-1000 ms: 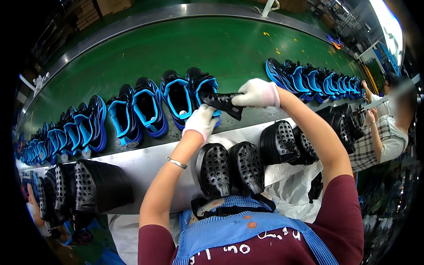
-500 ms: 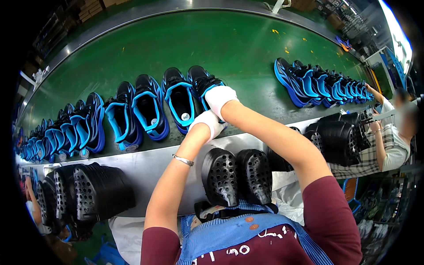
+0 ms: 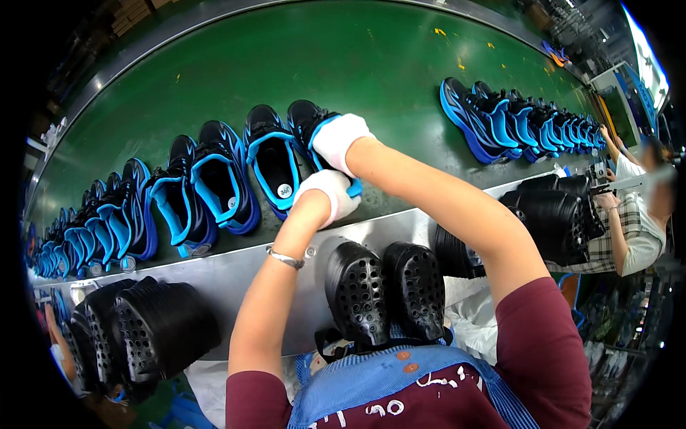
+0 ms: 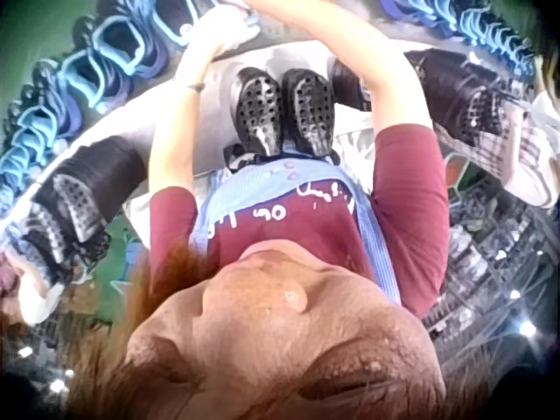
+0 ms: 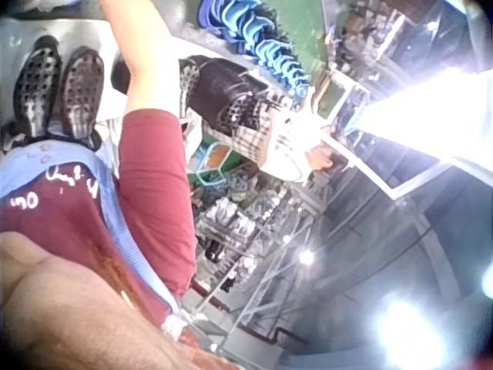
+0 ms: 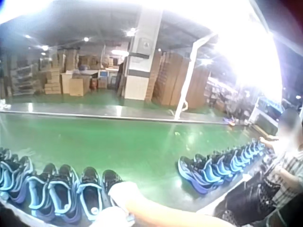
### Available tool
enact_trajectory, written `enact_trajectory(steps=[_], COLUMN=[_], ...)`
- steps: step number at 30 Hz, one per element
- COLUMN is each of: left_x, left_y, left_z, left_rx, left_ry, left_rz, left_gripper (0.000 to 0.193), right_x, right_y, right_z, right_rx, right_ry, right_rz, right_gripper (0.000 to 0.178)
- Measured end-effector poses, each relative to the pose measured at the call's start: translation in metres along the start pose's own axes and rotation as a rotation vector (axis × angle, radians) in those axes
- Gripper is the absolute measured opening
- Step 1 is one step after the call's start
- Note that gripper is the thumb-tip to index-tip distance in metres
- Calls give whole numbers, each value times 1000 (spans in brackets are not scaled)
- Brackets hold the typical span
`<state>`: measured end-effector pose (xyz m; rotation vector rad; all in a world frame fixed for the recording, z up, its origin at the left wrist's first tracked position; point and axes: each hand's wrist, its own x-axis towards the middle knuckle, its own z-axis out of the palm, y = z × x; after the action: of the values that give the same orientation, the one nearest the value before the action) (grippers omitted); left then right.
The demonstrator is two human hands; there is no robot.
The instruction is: The person assembles shoes by inserting black perforated components into the interiors of blue and black sneakers on a factory assembly line.
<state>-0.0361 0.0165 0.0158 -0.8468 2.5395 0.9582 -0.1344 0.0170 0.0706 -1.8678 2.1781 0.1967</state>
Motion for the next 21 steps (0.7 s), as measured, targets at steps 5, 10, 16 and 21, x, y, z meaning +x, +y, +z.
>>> enact_trajectory(steps=[5,10,16,21], left_x=[-3,-4,-5,-5], left_y=[13,17,-4,3], left_z=[-11,-13,-2,-9], left_rx=[-24,-174,-197,-149], left_ry=[-55,-139,-79,-102], left_rz=[-14,-88,-135,-116], left_gripper=[47,53,63,41], right_x=[6,6,-59,-122], right_y=[18,31,74,226], right_z=[24,45,-24,-54], right_rx=[194,28,144,58], right_ry=[128,202,117,385], right_rz=[-30,-112,-22,623], right_gripper=[32,35,38,37])
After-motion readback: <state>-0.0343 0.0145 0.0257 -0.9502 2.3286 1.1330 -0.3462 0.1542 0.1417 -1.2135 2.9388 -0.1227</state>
